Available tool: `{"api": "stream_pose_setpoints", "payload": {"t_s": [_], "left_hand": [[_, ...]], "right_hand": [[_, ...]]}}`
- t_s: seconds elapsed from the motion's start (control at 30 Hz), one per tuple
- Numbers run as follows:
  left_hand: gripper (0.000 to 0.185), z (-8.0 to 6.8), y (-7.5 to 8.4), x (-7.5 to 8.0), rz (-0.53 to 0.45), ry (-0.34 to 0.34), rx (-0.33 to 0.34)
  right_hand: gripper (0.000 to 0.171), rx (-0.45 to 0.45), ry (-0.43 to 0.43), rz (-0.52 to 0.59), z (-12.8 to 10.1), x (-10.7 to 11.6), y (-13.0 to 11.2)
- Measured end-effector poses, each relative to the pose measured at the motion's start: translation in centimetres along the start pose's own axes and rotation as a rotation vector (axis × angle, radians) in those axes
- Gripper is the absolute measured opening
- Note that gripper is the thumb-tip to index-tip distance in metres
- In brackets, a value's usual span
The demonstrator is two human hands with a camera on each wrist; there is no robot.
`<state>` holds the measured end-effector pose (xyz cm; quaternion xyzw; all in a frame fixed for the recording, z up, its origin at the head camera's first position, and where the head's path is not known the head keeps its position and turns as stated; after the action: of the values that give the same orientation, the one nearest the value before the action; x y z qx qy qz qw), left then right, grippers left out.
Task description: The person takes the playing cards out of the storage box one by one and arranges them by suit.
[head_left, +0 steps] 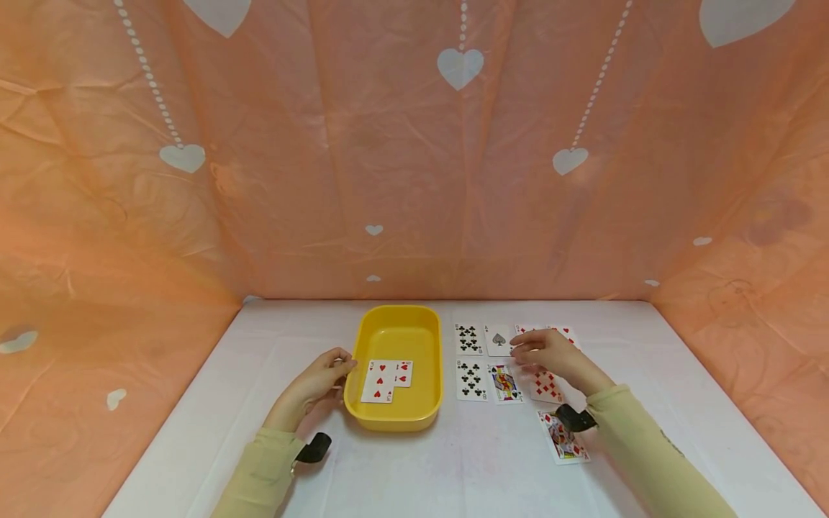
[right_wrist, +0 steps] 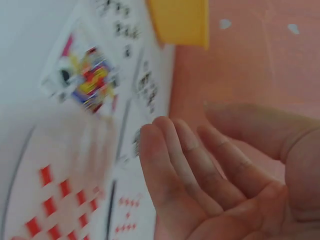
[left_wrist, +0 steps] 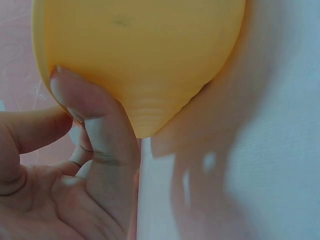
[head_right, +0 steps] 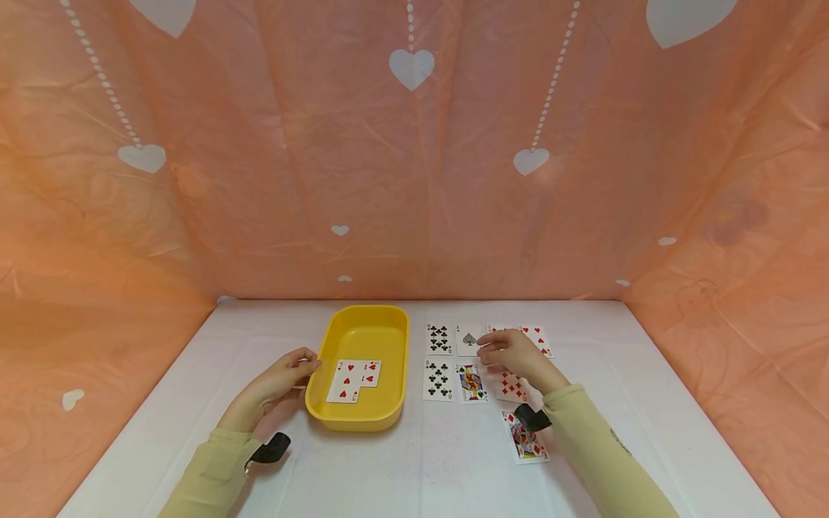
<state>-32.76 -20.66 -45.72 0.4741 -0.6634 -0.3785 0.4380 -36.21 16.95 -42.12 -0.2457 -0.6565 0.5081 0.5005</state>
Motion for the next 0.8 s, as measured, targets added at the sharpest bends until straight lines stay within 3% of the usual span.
{"api": "stream_pose_setpoints", "payload": {"t_s": [0.17,0.3,0.5,0.63,0.8], "left_hand": [[0.016,-0.1,-0.1,0.1,-0.001,0.006,0.003],[0.017,-0.1,-0.1,0.2,0.008,0.017,0.018],[0.016,0.0,-0.1,0.1,-0.005,0.001,0.024],[0.017,0.0,0.0,0.0,-0.013,-0.008,0.017],[0.017,0.0,0.1,0.1,-0.013,-0.011,0.01]], "right_hand": [[0.041,0.04,-0.066,0.156,1.3,-1.4,-2.2],[0.042,0.069,-0.107,0.221,2.8,-3.0,-4.9],[0.044,0.096,-0.191,0.302,5.3,-6.9,-8.9],[0.043,0.052,-0.221,0.321,6.7,-10.1,-9.9],[0.049,-0.059,-0.217,0.306,7.8,-14.0,-9.4]]}}
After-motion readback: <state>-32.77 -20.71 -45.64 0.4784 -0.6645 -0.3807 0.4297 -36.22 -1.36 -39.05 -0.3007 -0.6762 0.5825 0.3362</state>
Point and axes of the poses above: each hand's wrist, its own z-axis towards the middle knuckle, its own x-axis out of the back of the hand, y = z × x, the point moved 10 cm from there along z, towards the middle knuckle, and after that the axes turned 6 degrees about x, right-handed, at the moved point
